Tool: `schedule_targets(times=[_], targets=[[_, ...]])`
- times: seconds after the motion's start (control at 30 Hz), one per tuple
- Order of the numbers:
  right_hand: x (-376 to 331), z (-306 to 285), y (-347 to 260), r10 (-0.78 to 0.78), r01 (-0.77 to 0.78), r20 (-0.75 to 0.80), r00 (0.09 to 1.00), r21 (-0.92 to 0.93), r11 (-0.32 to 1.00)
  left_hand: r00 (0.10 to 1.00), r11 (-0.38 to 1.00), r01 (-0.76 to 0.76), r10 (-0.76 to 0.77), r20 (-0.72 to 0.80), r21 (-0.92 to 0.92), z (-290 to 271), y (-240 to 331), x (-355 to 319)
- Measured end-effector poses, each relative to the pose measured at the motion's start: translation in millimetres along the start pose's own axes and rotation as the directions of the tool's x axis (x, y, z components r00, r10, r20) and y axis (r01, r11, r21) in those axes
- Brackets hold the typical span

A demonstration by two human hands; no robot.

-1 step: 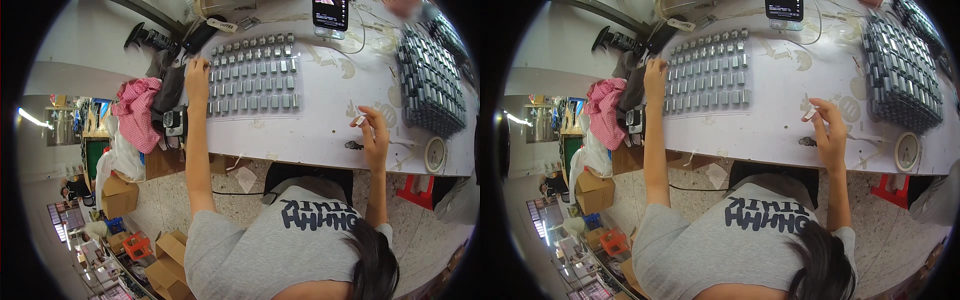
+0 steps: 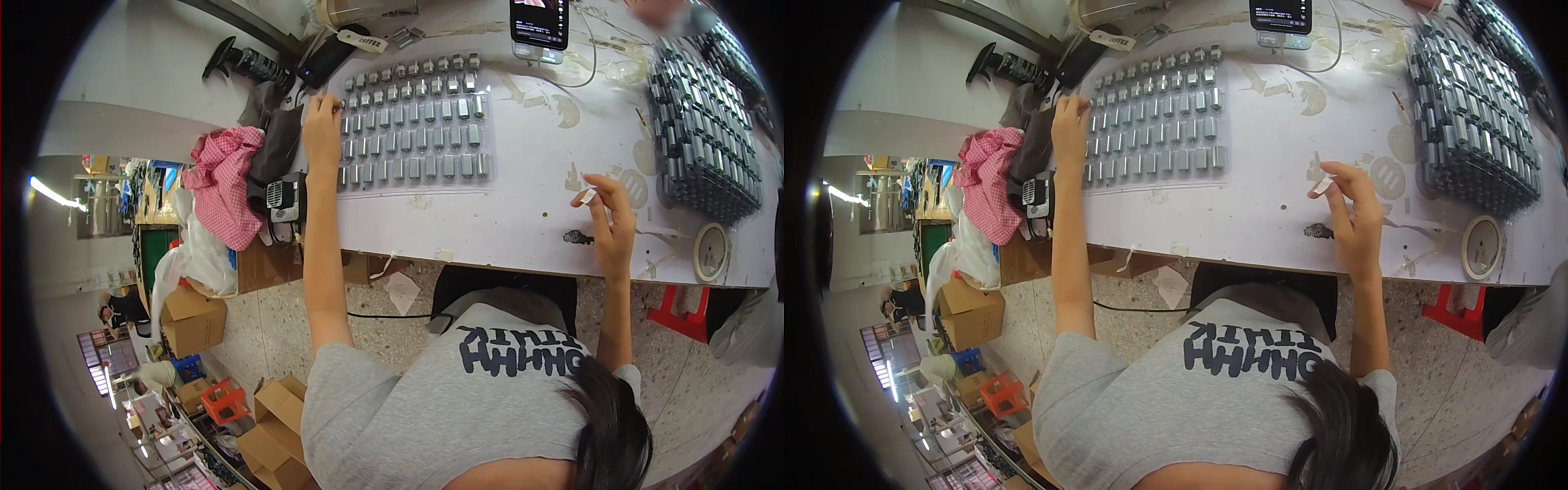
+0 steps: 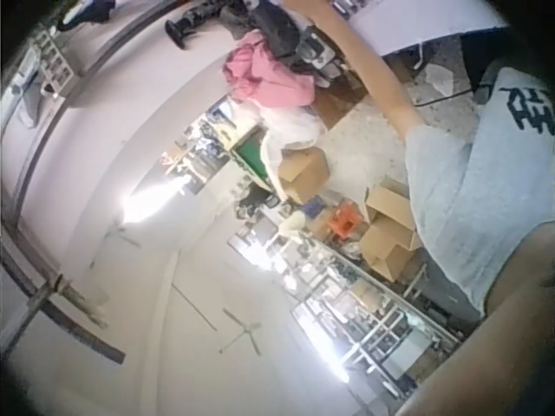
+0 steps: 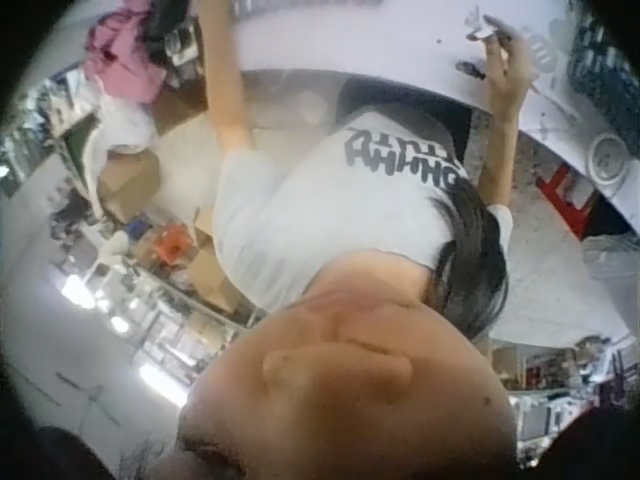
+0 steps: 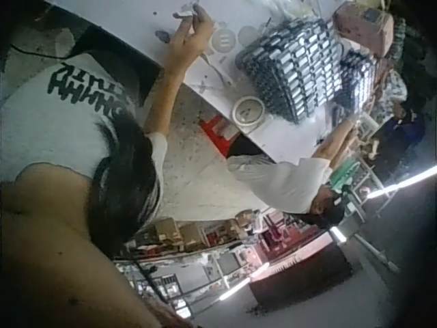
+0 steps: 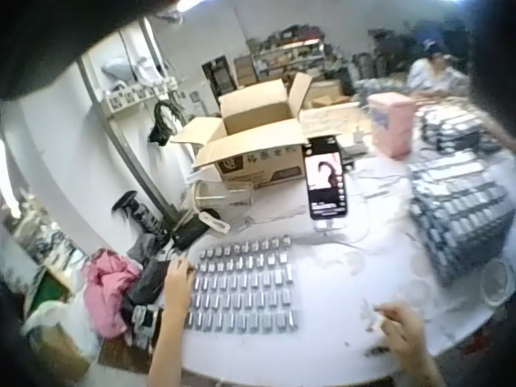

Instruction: The person repeatedly picks up small silver cylindrical metal components from a tray on a white table and wraps them individually with a roll of clear adhesive tape. The person handles the components one at a time, rotating them to apply the tape, and places the finished items back into the tray. A smartphone is visible on the table playing a video, and another person is working in the background.

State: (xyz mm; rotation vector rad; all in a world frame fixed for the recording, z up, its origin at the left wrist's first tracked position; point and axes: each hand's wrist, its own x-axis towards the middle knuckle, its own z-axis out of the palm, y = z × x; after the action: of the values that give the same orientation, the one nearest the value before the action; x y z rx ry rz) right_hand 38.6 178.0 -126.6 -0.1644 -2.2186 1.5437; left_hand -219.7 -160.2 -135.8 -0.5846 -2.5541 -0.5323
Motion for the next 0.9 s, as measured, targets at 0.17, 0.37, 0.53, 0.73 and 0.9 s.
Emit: schedule_targets(times=[0.17, 0.37, 0.53, 0.73, 0.9], targets=[[0, -4, -1, -0.066, 0.068, 0.028, 0.997, -0.071, 0.995, 0.999, 0.998, -0.039, 0.04, 0.023, -0.049, -5, -6, -5], [3, -5, -6, -0.143, 0.139, -0.01, 0.99, -0.169, 0.976, 0.975, 0.96, -0.217, 0.204, 0.085, 0.176, -22, -9, 1], [1, -6, -5, -0.126, 0.115, -0.107, 0.986, -0.105, 0.988, 0.958, 0.969, -0.232, 0.243, -0.154, 0.087, -32, 49, 27], [4, -11, -2, -0.145, 0.137, -0.139, 0.98, -0.067, 0.988, 0.879, 0.83, -0.469, 0.471, -0.071, -0.301, -13, 184, 54], [2, -11, -3, -0.112, 0.11, -0.179, 0.977, -0.022, 0.994, 0.834, 0.777, -0.538, 0.548, -0.07, -0.328, 53, 228, 92]])
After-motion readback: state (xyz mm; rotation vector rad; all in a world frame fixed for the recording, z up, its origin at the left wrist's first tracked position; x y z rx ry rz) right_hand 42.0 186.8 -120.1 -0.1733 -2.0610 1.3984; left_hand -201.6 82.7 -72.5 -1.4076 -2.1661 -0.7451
